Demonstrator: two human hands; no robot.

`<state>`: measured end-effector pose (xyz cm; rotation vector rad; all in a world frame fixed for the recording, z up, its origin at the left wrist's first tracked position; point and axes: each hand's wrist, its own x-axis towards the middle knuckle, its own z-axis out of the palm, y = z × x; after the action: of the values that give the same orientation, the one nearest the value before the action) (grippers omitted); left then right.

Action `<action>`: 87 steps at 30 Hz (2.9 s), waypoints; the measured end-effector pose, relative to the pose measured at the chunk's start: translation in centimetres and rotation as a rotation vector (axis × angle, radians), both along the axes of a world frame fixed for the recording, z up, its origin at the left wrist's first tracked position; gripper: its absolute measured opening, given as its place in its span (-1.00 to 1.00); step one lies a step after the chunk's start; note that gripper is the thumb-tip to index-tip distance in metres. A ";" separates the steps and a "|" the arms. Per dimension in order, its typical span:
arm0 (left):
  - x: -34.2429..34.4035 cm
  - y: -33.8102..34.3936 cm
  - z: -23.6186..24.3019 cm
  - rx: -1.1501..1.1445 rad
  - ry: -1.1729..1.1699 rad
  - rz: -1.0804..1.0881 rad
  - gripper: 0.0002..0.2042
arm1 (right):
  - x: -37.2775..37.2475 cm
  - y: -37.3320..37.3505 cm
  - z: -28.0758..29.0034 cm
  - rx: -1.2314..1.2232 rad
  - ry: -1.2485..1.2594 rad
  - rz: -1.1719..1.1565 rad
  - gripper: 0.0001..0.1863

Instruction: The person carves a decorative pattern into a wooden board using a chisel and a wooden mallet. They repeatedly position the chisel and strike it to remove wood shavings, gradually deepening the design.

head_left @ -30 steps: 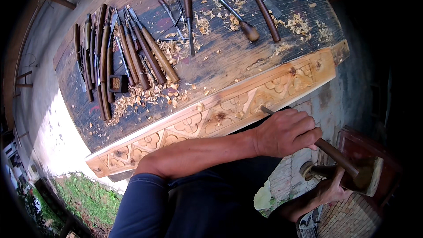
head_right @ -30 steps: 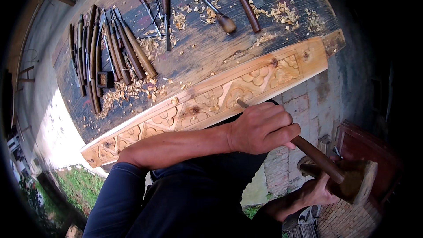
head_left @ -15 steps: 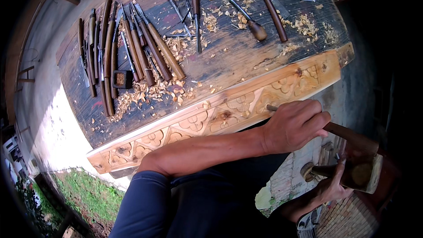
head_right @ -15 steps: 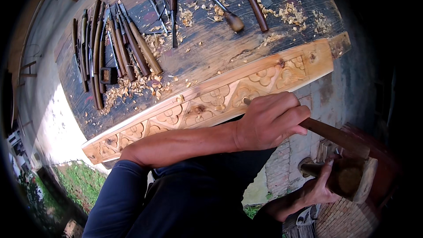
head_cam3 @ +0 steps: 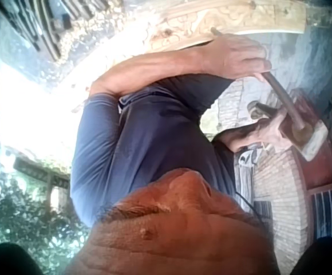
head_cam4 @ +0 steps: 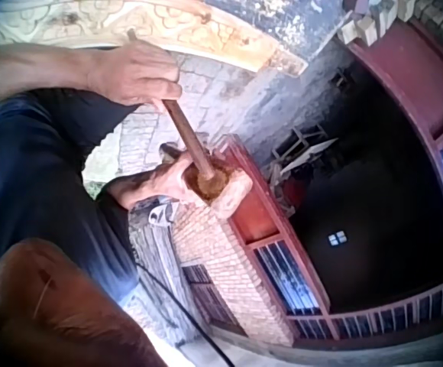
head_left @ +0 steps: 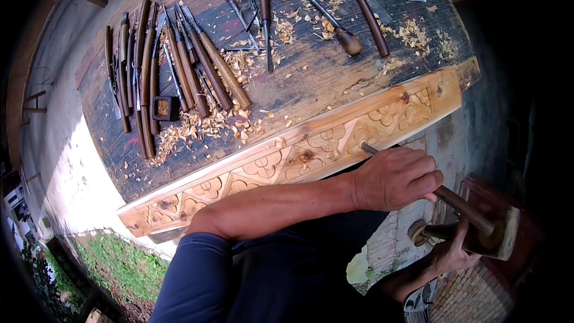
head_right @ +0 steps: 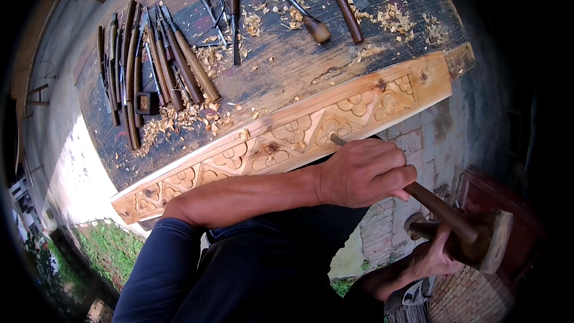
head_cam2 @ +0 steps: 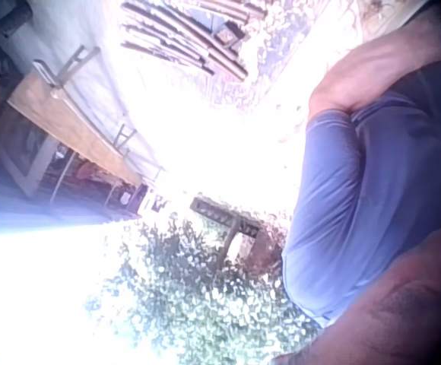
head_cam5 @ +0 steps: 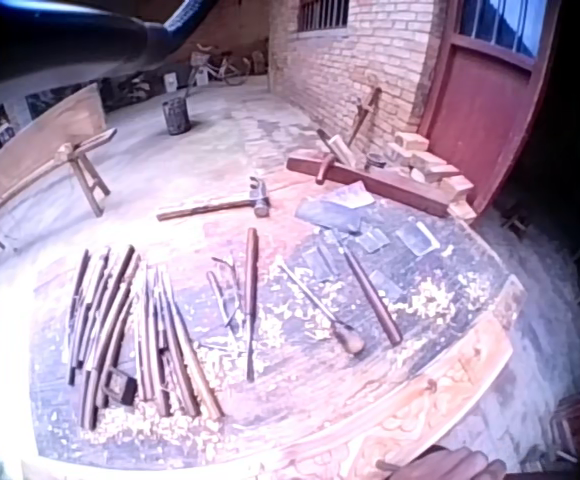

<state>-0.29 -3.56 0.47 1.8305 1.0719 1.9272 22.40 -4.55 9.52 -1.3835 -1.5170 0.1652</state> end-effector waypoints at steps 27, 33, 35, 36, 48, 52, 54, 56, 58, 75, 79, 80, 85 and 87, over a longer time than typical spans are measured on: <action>0.1 0.8 0.5 -0.103 -0.077 0.193 -0.65 | -0.7 0.3 -0.1 -0.106 0.021 0.056 -0.42; 0.1 0.9 0.5 -0.117 -0.070 0.186 -0.67 | -1.0 0.6 -0.2 -0.099 0.009 0.052 -0.42; 0.2 1.1 0.7 -0.113 -0.081 0.180 -0.68 | -0.8 0.6 -0.2 -0.079 -0.024 -0.045 -0.43; 0.3 1.3 0.8 -0.112 -0.085 0.176 -0.68 | -0.6 0.7 -0.1 -0.069 -0.040 -0.094 -0.44; 0.3 1.3 0.6 -0.119 -0.105 0.187 -0.69 | -0.3 7.7 4.3 -0.101 -0.114 -0.043 -0.39; 0.2 1.3 0.6 -0.123 -0.087 0.164 -0.70 | 0.7 8.7 4.7 -0.103 -0.166 0.082 -0.36; 0.3 1.3 0.6 -0.125 -0.087 0.172 -0.70 | 0.0 8.7 5.3 -0.124 -0.107 -0.020 -0.33; 0.3 1.3 0.6 -0.131 -0.087 0.169 -0.70 | 0.1 8.4 4.6 -0.142 -0.083 0.044 -0.34; 0.3 1.2 0.6 -0.138 -0.080 0.168 -0.70 | 0.2 8.3 4.1 -0.086 -0.453 0.070 -0.35; 0.0 0.9 0.6 -0.134 -0.089 0.154 -0.67 | 0.5 7.1 4.0 -0.004 -0.435 0.028 -0.28; -0.1 0.6 0.5 -0.127 -0.107 0.169 -0.68 | -0.7 6.8 5.6 0.084 -0.176 0.027 -0.38; -0.1 0.6 0.4 -0.130 -0.100 0.172 -0.68 | -1.9 6.6 6.1 0.055 -0.115 -0.090 -0.37; -0.2 0.4 0.1 -0.099 -0.044 0.144 -0.73 | -1.4 5.3 2.9 0.038 -0.144 0.050 -0.39; -0.4 0.0 0.1 0.077 0.100 0.083 -0.77 | 0.3 5.0 2.6 0.059 -0.172 0.103 -0.44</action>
<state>-0.73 -3.57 0.60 1.9719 1.1365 1.9682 22.65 0.46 12.16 -1.3007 -1.7232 0.0655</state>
